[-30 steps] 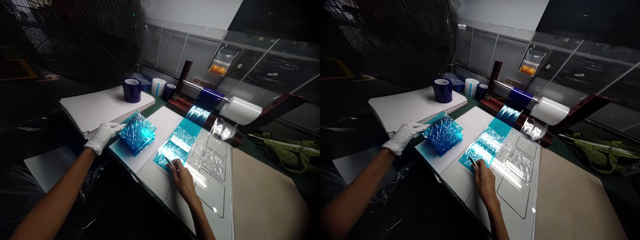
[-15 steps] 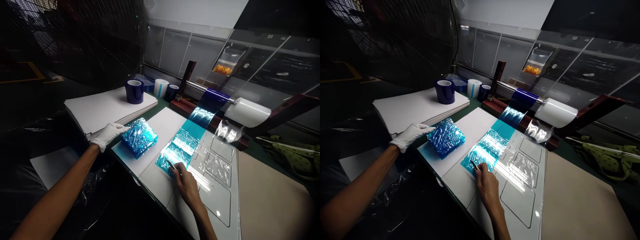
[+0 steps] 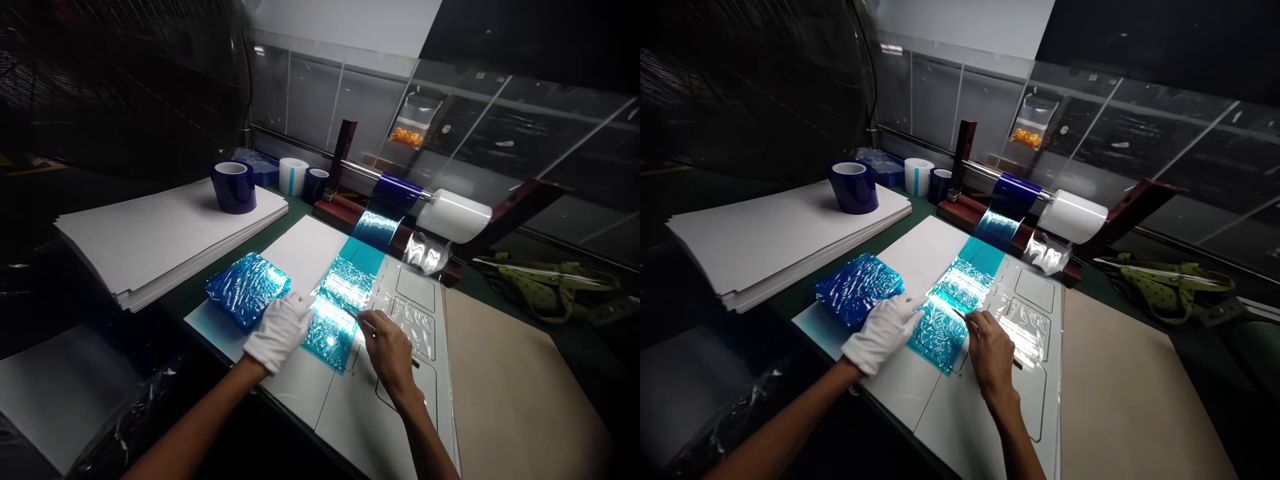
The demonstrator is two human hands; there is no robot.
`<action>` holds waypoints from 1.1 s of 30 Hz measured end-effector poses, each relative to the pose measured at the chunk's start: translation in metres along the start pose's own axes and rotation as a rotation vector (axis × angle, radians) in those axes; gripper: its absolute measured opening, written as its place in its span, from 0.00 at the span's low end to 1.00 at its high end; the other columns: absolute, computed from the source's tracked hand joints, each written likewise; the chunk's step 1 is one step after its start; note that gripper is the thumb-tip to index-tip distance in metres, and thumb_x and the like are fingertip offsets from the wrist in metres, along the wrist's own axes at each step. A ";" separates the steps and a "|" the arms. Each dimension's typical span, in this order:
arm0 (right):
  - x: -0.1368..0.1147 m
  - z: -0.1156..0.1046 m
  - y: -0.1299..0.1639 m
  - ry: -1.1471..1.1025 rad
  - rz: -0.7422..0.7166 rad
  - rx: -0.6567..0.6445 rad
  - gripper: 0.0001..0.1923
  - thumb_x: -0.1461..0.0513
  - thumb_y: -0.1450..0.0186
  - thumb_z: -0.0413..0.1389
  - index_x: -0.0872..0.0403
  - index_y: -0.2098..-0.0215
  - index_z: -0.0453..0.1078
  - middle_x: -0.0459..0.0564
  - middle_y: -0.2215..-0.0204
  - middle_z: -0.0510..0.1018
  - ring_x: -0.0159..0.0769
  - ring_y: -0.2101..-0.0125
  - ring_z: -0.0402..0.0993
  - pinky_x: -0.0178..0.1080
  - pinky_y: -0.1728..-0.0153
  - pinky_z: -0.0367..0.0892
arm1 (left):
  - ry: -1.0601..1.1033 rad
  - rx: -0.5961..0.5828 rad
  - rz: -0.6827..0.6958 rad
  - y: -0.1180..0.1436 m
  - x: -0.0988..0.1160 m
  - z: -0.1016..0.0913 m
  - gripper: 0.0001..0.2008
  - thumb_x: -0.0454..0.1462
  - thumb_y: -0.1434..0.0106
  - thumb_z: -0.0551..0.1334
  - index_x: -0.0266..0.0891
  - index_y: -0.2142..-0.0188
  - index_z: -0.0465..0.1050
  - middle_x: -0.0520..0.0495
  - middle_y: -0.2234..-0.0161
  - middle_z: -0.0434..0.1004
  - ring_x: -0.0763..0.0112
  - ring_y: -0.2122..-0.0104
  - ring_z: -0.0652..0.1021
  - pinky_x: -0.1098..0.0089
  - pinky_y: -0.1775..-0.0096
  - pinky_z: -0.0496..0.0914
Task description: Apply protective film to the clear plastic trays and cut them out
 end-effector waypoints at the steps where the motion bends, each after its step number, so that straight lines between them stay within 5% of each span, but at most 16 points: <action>1: 0.002 -0.001 -0.007 0.031 -0.006 0.000 0.11 0.61 0.30 0.48 0.49 0.61 0.73 0.46 0.63 0.79 0.36 0.67 0.75 0.34 0.74 0.52 | -0.028 -0.029 0.009 -0.008 0.004 0.011 0.11 0.39 0.32 0.54 0.41 0.54 0.72 0.47 0.62 0.76 0.67 0.63 0.76 0.65 0.60 0.71; 8: -0.015 0.024 -0.059 0.168 -0.103 -0.099 0.13 0.63 0.30 0.47 0.47 0.61 0.75 0.47 0.64 0.78 0.34 0.67 0.73 0.35 0.74 0.50 | -0.204 -0.130 -0.005 -0.027 -0.001 0.037 0.11 0.41 0.31 0.54 0.36 0.56 0.69 0.46 0.62 0.72 0.68 0.64 0.74 0.63 0.61 0.71; 16: -0.038 0.047 -0.086 0.231 -0.174 -0.201 0.10 0.59 0.30 0.50 0.55 0.61 0.71 0.47 0.63 0.76 0.33 0.66 0.72 0.38 0.65 0.66 | -0.302 -0.160 0.000 -0.027 0.001 0.042 0.12 0.40 0.30 0.52 0.37 0.54 0.68 0.47 0.62 0.72 0.68 0.64 0.75 0.62 0.62 0.71; 19: -0.028 0.040 -0.082 0.244 -0.172 -0.219 0.08 0.60 0.30 0.51 0.55 0.61 0.71 0.46 0.63 0.75 0.33 0.66 0.72 0.38 0.65 0.66 | -0.309 -0.171 0.013 -0.028 0.001 0.040 0.12 0.41 0.30 0.53 0.36 0.54 0.68 0.47 0.62 0.72 0.68 0.65 0.75 0.63 0.62 0.72; 27: 0.033 -0.002 -0.037 0.298 -0.062 -0.222 0.14 0.68 0.32 0.47 0.51 0.68 0.73 0.49 0.67 0.77 0.35 0.68 0.72 0.36 0.76 0.46 | -0.268 -0.185 0.028 -0.027 0.001 0.038 0.13 0.41 0.31 0.54 0.36 0.53 0.68 0.46 0.60 0.72 0.68 0.64 0.75 0.62 0.61 0.72; 33: 0.059 -0.026 0.006 0.254 0.077 -0.189 0.15 0.68 0.33 0.47 0.53 0.71 0.73 0.52 0.70 0.77 0.37 0.71 0.72 0.37 0.75 0.46 | -0.193 -0.199 0.001 -0.027 -0.001 0.032 0.15 0.44 0.31 0.53 0.36 0.52 0.69 0.45 0.59 0.73 0.65 0.62 0.75 0.59 0.58 0.71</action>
Point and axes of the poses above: each hand's wrist, its own y-axis away from the middle knuckle, its own z-axis out of the palm, x = y × z, the point moved 3 cm from there along -y, towards the middle knuckle
